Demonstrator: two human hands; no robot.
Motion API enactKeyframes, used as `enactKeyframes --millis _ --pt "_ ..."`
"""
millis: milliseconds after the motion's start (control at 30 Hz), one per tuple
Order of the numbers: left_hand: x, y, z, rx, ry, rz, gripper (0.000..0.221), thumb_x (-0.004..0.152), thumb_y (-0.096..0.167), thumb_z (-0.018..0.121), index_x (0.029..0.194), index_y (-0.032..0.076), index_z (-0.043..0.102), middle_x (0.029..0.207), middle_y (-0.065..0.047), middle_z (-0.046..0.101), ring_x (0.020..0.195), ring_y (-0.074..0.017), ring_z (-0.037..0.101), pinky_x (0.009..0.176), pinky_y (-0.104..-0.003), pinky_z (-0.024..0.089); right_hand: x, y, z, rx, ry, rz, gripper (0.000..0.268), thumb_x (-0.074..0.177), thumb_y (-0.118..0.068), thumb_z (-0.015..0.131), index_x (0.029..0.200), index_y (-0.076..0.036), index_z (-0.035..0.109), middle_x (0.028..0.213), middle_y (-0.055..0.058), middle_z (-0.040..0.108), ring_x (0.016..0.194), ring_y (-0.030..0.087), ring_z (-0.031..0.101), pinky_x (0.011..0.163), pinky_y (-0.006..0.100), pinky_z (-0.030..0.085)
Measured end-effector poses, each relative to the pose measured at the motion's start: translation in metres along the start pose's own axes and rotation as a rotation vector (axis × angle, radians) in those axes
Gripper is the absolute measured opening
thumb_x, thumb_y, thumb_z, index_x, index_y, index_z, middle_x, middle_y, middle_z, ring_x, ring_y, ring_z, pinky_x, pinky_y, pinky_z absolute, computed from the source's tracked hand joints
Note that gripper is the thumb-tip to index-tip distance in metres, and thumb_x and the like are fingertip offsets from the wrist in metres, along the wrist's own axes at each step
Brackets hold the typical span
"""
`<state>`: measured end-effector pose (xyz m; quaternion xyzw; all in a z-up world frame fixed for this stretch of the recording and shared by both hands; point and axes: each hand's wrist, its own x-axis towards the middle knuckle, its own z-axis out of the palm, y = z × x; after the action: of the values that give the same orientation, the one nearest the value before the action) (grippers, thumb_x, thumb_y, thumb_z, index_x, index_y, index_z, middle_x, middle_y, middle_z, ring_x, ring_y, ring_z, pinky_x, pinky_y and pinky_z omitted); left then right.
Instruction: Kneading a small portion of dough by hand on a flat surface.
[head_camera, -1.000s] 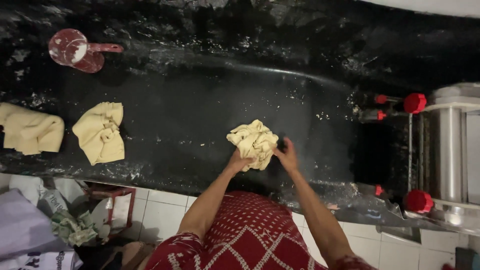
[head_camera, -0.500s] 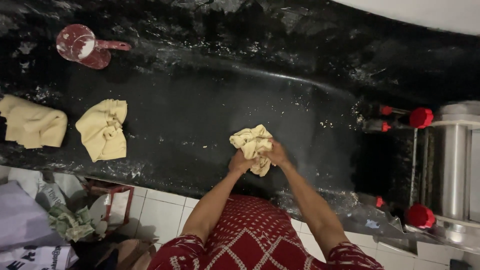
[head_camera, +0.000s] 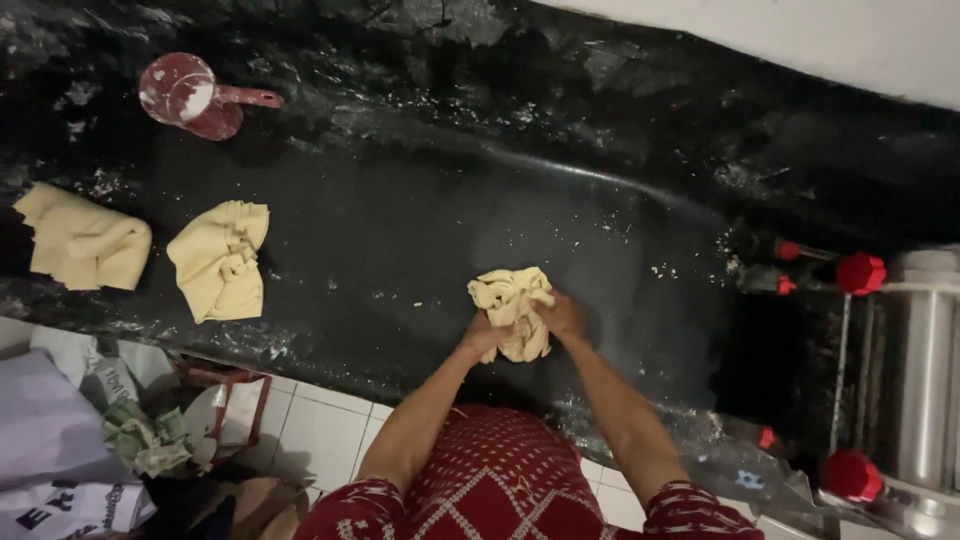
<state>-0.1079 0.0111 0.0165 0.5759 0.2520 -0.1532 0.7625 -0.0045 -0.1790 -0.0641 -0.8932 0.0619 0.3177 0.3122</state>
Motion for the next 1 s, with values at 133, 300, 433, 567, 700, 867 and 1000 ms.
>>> enactKeyframes --millis 133,300,433,567,700,867,1000 --pt "0.014 -0.003 -0.001 0.328 0.094 -0.135 0.096 0.081 0.047 0.085 0.157 0.012 0.036 0.152 -0.017 0.049 0.136 -0.0373 0.05 0.11 -0.055 0.047 -0.025 -0.026 -0.025 0.231 -0.03 0.086 0.062 0.077 -0.045 0.083 0.121 -0.003 0.07 0.104 0.024 0.073 0.08 0.033 0.075 0.055 0.037 0.065" --pt "0.02 0.02 -0.01 0.478 0.221 -0.081 0.085 0.088 0.055 0.071 0.155 0.012 0.04 0.15 -0.021 0.051 0.135 -0.041 0.051 0.112 -0.057 0.045 -0.054 -0.048 -0.041 0.356 -0.077 0.114 0.063 0.081 -0.039 0.081 0.113 0.013 0.068 0.097 0.035 0.07 0.081 0.039 0.074 0.057 0.039 0.066" --pt "0.025 0.025 -0.009 0.543 0.249 -0.065 0.075 0.092 0.051 0.067 0.154 0.016 0.043 0.151 -0.019 0.051 0.138 -0.0382 0.049 0.114 -0.055 0.043 -0.043 -0.032 -0.029 0.141 -0.088 0.041 0.061 0.088 -0.053 0.07 0.115 0.002 0.072 0.091 0.022 0.074 0.079 0.03 0.075 0.058 0.039 0.064" --pt "0.053 0.002 -0.019 0.687 0.317 0.027 0.063 0.094 0.047 0.065 0.145 0.012 0.055 0.141 -0.02 0.06 0.132 -0.0376 0.056 0.109 -0.053 0.048 -0.06 -0.041 -0.037 -0.087 -0.081 -0.058 0.066 0.093 -0.063 0.058 0.121 -0.005 0.071 0.088 0.015 0.077 0.087 0.029 0.077 0.071 0.044 0.061" --pt "0.075 -0.02 -0.033 0.7 0.275 0.179 0.061 0.093 0.04 0.069 0.138 0.001 0.057 0.134 -0.029 0.061 0.13 -0.0456 0.055 0.11 -0.056 0.046 -0.025 0.002 -0.011 -0.012 -0.015 -0.08 0.051 0.085 -0.042 0.075 0.122 -0.007 0.067 0.099 0.017 0.076 0.089 0.031 0.076 0.078 0.045 0.06" --pt "0.08 -0.009 -0.045 0.489 0.091 0.039 0.064 0.09 0.043 0.073 0.142 0.008 0.06 0.141 -0.02 0.06 0.133 -0.0367 0.054 0.112 -0.049 0.045 -0.021 -0.024 -0.02 0.559 0.205 -0.189 0.08 0.084 -0.039 0.084 0.139 -0.009 0.034 0.132 0.029 0.052 0.12 0.044 0.06 0.105 0.05 0.051" --pt "0.094 -0.022 -0.067 0.488 -0.002 0.007 0.059 0.09 0.037 0.071 0.141 0.009 0.061 0.141 -0.022 0.06 0.133 -0.0399 0.053 0.112 -0.052 0.044 0.006 -0.052 -0.024 0.564 0.129 -0.233 0.085 0.08 -0.023 0.084 0.142 0.0 0.03 0.139 0.037 0.047 0.129 0.051 0.052 0.112 0.056 0.045"
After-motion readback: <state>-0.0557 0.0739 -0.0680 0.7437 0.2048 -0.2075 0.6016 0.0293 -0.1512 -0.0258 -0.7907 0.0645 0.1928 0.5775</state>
